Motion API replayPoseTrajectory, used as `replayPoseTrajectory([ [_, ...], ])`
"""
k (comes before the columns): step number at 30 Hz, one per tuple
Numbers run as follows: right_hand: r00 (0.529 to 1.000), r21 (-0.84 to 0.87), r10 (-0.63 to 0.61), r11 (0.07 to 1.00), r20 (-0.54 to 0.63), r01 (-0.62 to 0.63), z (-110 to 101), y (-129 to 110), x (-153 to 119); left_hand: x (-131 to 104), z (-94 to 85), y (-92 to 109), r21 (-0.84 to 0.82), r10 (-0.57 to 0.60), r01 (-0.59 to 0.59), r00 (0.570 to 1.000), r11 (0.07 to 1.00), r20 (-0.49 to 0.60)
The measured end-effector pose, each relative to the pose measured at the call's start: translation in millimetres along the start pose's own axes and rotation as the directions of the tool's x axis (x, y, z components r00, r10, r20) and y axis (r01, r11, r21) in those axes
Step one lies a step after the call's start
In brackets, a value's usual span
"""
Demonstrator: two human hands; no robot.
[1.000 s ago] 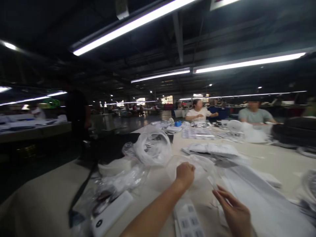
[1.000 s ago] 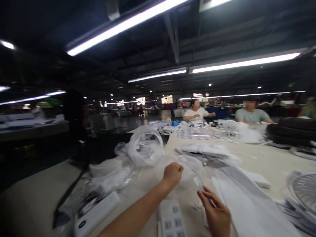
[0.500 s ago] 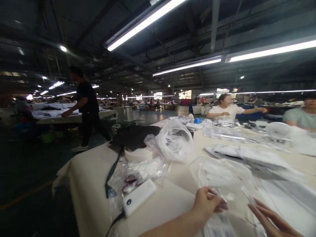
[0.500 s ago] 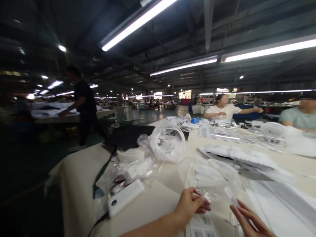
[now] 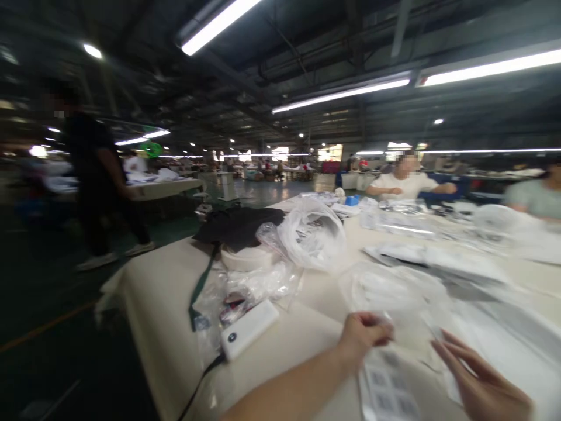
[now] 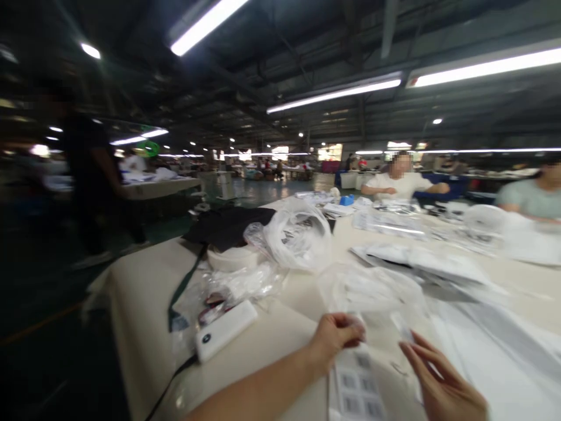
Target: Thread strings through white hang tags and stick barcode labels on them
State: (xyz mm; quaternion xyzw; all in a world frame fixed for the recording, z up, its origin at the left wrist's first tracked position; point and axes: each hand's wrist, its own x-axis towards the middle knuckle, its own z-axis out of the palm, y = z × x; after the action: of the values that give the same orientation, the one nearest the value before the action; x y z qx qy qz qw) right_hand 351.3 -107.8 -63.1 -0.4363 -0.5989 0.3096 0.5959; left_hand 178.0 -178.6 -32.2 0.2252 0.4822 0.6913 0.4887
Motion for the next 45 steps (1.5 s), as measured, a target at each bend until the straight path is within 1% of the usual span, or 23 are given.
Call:
replayPoseTrajectory([
  [1, 0.999, 0.040, 0.051, 0.998, -0.018, -0.050, -0.7, -9.7, -3.3, -2.9, 1.4, 5.0, -0.016, 0.000, 0.000, 1.000, 1.000, 0.003],
  [2, 0.997, 0.102, 0.076, 0.992, 0.031, -0.078, 0.4, -18.8, -5.3, -4.0, 2.1, 9.7, -0.034, -0.001, 0.001, 1.000, 0.999, 0.013],
  [4, 0.997, 0.204, 0.054, 0.977, 0.056, -0.064, 7.8, -29.8, -3.1, 2.6, 1.6, 16.6, -0.070, -0.020, 0.023, 0.999, 0.997, 0.044],
  [7, 0.996, 0.228, -0.028, 0.974, 0.089, 0.007, 20.6, -29.0, 9.1, 23.1, 0.5, 18.7, -0.107, -0.060, 0.074, 0.991, 0.992, 0.121],
  [10, 0.994, 0.308, -0.026, 0.951, 0.103, -0.007, 25.9, -27.9, 12.3, 28.8, 0.8, 19.2, -0.123, -0.055, 0.079, 0.981, 0.989, 0.188],
  [12, 0.992, 0.393, 0.036, 0.916, 0.122, -0.082, 27.4, -30.9, 10.0, 25.4, 1.0, 20.7, -0.113, -0.041, 0.067, 0.976, 0.991, 0.214],
  [14, 0.972, 0.481, 0.166, 0.847, 0.164, -0.226, 29.4, -34.0, 8.6, 24.4, -0.1, 20.4, -0.088, -0.028, 0.048, 0.977, 0.995, 0.213],
  [16, 0.924, 0.554, 0.310, 0.740, 0.222, -0.381, 32.5, -35.3, 9.5, 30.6, -3.4, 16.1, -0.056, -0.002, 0.013, 0.981, 0.998, 0.194],
  [17, 0.897, 0.580, 0.360, 0.685, 0.257, -0.441, 34.2, -35.4, 10.7, 36.6, -5.6, 12.2, -0.033, 0.017, -0.011, 0.984, 0.999, 0.180],
  [19, 0.863, 0.615, 0.395, 0.607, 0.316, -0.503, 37.2, -35.2, 13.4, 51.1, -10.1, 2.4, 0.035, 0.061, -0.068, 0.984, 0.997, 0.168],
  [21, 0.855, 0.634, 0.388, 0.575, 0.345, -0.517, 38.7, -35.4, 15.4, 63.1, -12.9, -8.0, 0.139, 0.082, -0.107, 0.981, 0.984, 0.174],
  [23, 0.856, 0.643, 0.383, 0.567, 0.347, -0.514, 38.8, -35.8, 16.2, 67.5, -12.6, -16.5, 0.239, 0.071, -0.117, 0.979, 0.964, 0.193],
  [24, 0.857, 0.642, 0.385, 0.570, 0.344, -0.514, 38.5, -35.7, 16.2, 66.5, -11.1, -19.7, 0.270, 0.060, -0.120, 0.974, 0.955, 0.219],
  [26, 0.864, 0.630, 0.378, 0.593, 0.332, -0.502, 38.2, -34.7, 16.2, 60.2, -6.3, -23.9, 0.287, 0.030, -0.123, 0.951, 0.950, 0.307],
  [28, 0.886, 0.613, 0.338, 0.640, 0.318, -0.465, 38.3, -33.1, 16.1, 51.9, -1.2, -25.8, 0.273, 0.000, -0.111, 0.927, 0.956, 0.376],
  [29, 0.897, 0.605, 0.305, 0.662, 0.320, -0.442, 38.4, -32.5, 16.0, 48.4, 0.6, -26.1, 0.269, -0.021, -0.089, 0.925, 0.959, 0.379],
  [31, 0.908, 0.599, 0.243, 0.688, 0.341, -0.409, 38.2, -32.5, 15.6, 44.7, 1.7, -26.2, 0.266, -0.090, -0.002, 0.939, 0.964, 0.333],
  [33, 0.901, 0.597, 0.218, 0.687, 0.375, -0.415, 37.3, -34.3, 14.9, 45.5, 0.3, -25.6, 0.272, -0.168, 0.091, 0.946, 0.958, 0.277],
  [35, 0.891, 0.590, 0.215, 0.683, 0.400, -0.430, 35.7, -37.1, 14.0, 48.2, -1.7, -23.9, 0.282, -0.219, 0.142, 0.939, 0.949, 0.266],
  [39, 0.872, 0.587, 0.214, 0.666, 0.441, -0.460, 32.3, -41.7, 12.1, 44.7, -1.8, -15.1, 0.281, -0.265, 0.180, 0.917, 0.943, 0.299],
  [43, 0.873, 0.607, 0.166, 0.658, 0.459, -0.445, 30.4, -40.7, 9.8, 27.2, 0.7, -2.7, 0.343, -0.266, 0.141, 0.898, 0.929, 0.350],
  [44, 0.872, 0.606, 0.151, 0.664, 0.465, -0.438, 30.1, -39.9, 9.1, 22.9, 1.0, -0.3, 0.362, -0.281, 0.142, 0.886, 0.921, 0.368],
  [45, 0.869, 0.598, 0.136, 0.674, 0.476, -0.434, 29.9, -39.1, 8.3, 19.2, 1.3, 1.7, 0.374, -0.314, 0.167, 0.872, 0.912, 0.377],
])
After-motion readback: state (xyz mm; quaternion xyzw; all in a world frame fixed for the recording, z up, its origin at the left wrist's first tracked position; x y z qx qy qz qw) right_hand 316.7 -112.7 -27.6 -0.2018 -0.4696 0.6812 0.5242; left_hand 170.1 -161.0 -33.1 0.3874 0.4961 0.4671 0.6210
